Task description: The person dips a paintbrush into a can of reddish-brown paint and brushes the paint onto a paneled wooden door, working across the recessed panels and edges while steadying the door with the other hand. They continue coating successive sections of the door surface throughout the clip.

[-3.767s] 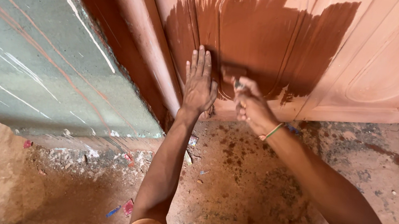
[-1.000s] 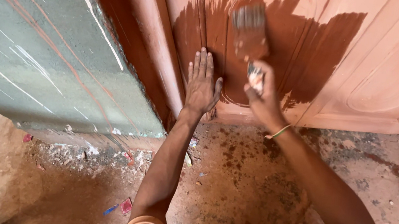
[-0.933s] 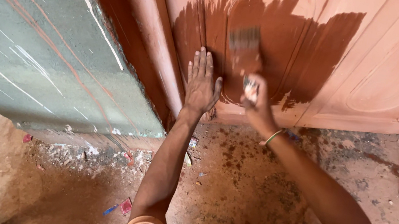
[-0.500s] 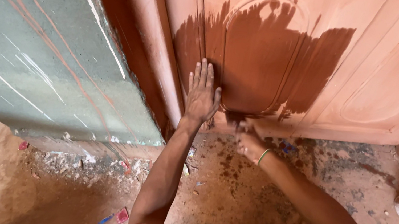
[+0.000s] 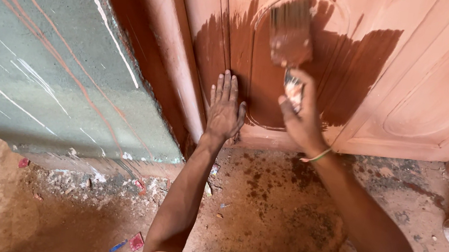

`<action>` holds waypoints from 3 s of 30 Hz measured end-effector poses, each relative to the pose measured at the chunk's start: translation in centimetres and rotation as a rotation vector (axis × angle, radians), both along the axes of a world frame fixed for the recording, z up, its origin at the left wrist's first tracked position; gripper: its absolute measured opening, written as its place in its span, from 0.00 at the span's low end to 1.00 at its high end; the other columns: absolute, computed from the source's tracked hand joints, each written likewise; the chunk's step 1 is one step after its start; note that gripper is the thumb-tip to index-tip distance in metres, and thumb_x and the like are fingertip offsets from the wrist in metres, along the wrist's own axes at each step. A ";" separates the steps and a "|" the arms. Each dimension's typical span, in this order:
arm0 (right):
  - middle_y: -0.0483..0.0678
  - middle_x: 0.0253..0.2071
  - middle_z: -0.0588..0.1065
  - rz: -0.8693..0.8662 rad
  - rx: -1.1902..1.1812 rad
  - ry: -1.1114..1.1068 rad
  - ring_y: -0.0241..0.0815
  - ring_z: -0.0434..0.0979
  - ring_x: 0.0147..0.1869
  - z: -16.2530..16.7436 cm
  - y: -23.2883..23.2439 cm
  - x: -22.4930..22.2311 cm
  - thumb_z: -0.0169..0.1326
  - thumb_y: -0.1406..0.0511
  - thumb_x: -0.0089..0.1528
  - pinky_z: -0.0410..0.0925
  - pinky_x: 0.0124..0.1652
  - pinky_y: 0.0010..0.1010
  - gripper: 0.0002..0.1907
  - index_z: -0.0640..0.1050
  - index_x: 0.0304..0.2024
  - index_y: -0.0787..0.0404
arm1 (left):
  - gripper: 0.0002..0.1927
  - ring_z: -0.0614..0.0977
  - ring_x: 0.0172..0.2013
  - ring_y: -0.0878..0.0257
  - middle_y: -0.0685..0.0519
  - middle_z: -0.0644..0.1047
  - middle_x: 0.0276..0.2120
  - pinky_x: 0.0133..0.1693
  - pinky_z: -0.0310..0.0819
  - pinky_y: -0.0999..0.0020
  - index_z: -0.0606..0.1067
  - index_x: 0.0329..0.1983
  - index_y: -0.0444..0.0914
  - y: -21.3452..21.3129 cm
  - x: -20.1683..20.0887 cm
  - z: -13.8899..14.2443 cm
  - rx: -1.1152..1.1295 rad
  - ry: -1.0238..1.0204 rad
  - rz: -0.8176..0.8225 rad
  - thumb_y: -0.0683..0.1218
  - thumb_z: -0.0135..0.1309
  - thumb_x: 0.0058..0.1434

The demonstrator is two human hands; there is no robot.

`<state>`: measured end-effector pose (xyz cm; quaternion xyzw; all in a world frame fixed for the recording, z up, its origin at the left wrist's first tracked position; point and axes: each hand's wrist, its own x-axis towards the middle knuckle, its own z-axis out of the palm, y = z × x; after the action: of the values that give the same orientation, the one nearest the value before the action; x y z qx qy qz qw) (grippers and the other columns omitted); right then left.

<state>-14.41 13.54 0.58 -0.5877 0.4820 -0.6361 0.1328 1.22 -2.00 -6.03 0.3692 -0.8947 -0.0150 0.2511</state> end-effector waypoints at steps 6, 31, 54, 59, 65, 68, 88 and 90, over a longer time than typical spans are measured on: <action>0.58 0.51 0.69 -0.162 0.515 -0.102 0.44 0.75 0.38 -10.0 0.5 2.2 0.48 0.75 0.64 0.72 0.25 0.21 0.36 0.54 0.68 0.44 | 0.36 0.36 0.74 0.51 0.44 0.34 0.75 0.72 0.27 0.54 0.37 0.75 0.33 0.1 -0.1 0.5 -0.027 0.040 -0.016 0.54 0.30 0.70; 0.45 0.34 0.63 0.154 0.036 -0.006 0.33 0.63 0.27 2.4 0.9 2.4 0.46 0.71 0.70 0.63 0.20 0.21 0.23 0.60 0.66 0.53 | 0.38 0.37 0.74 0.48 0.42 0.37 0.75 0.72 0.28 0.52 0.39 0.75 0.32 0.4 0.2 1.0 0.033 0.074 -0.017 0.49 0.36 0.65; 0.46 0.30 0.64 0.269 0.860 -0.549 0.32 0.57 0.20 -6.2 -3.9 6.3 0.40 0.67 0.69 0.58 0.17 0.18 0.20 0.59 0.64 0.50 | 0.38 0.42 0.75 0.42 0.38 0.43 0.75 0.72 0.34 0.48 0.45 0.75 0.30 -0.3 2.3 2.8 0.046 0.372 -0.148 0.45 0.40 0.63; 0.42 0.36 0.66 0.375 0.397 -0.438 0.28 0.59 0.24 0.9 -3.8 5.9 0.41 0.73 0.68 0.58 0.19 0.17 0.21 0.62 0.64 0.58 | 0.34 0.45 0.76 0.41 0.37 0.45 0.76 0.74 0.35 0.50 0.46 0.76 0.30 0.7 3.9 6.2 0.030 0.523 -0.249 0.47 0.38 0.71; 0.44 0.36 0.64 0.384 -0.027 -0.217 0.29 0.59 0.27 3.6 -3.2 7.4 0.43 0.74 0.71 0.60 0.25 0.16 0.23 0.59 0.67 0.56 | 0.34 0.46 0.76 0.42 0.37 0.47 0.76 0.75 0.38 0.51 0.46 0.76 0.31 1.5 5.9 8.0 -0.107 0.555 -0.148 0.47 0.39 0.70; 0.45 0.37 0.63 0.309 -0.213 -0.064 0.31 0.61 0.30 2.3 -5.3 7.9 0.44 0.76 0.71 0.62 0.24 0.18 0.23 0.61 0.66 0.54 | 0.34 0.47 0.76 0.41 0.36 0.47 0.76 0.74 0.38 0.50 0.46 0.76 0.30 1.3 6.6 7.5 -0.097 0.512 -0.129 0.46 0.39 0.70; 0.47 0.29 0.70 0.274 0.927 -0.893 0.31 0.59 0.18 -7.7 -7.2 10.4 0.43 0.77 0.62 0.55 0.15 0.16 0.33 0.62 0.66 0.46 | 0.38 0.46 0.75 0.39 0.34 0.47 0.74 0.75 0.38 0.52 0.46 0.75 0.29 1.3 9.5 7.0 -0.129 0.457 -0.144 0.40 0.42 0.62; 0.48 0.31 0.68 0.437 0.702 -1.030 0.33 0.66 0.22 -4.4 -7.9 9.2 0.45 0.68 0.71 0.61 0.17 0.18 0.21 0.62 0.66 0.62 | 0.38 0.46 0.75 0.39 0.34 0.47 0.74 0.75 0.38 0.52 0.46 0.75 0.28 1.3 9.7 6.7 -0.124 0.457 -0.144 0.40 0.42 0.62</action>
<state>-5.23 5.67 -3.79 -0.2143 0.4050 -0.5995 0.6562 10.96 -0.69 0.66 0.2754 -0.8379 -0.0611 0.4673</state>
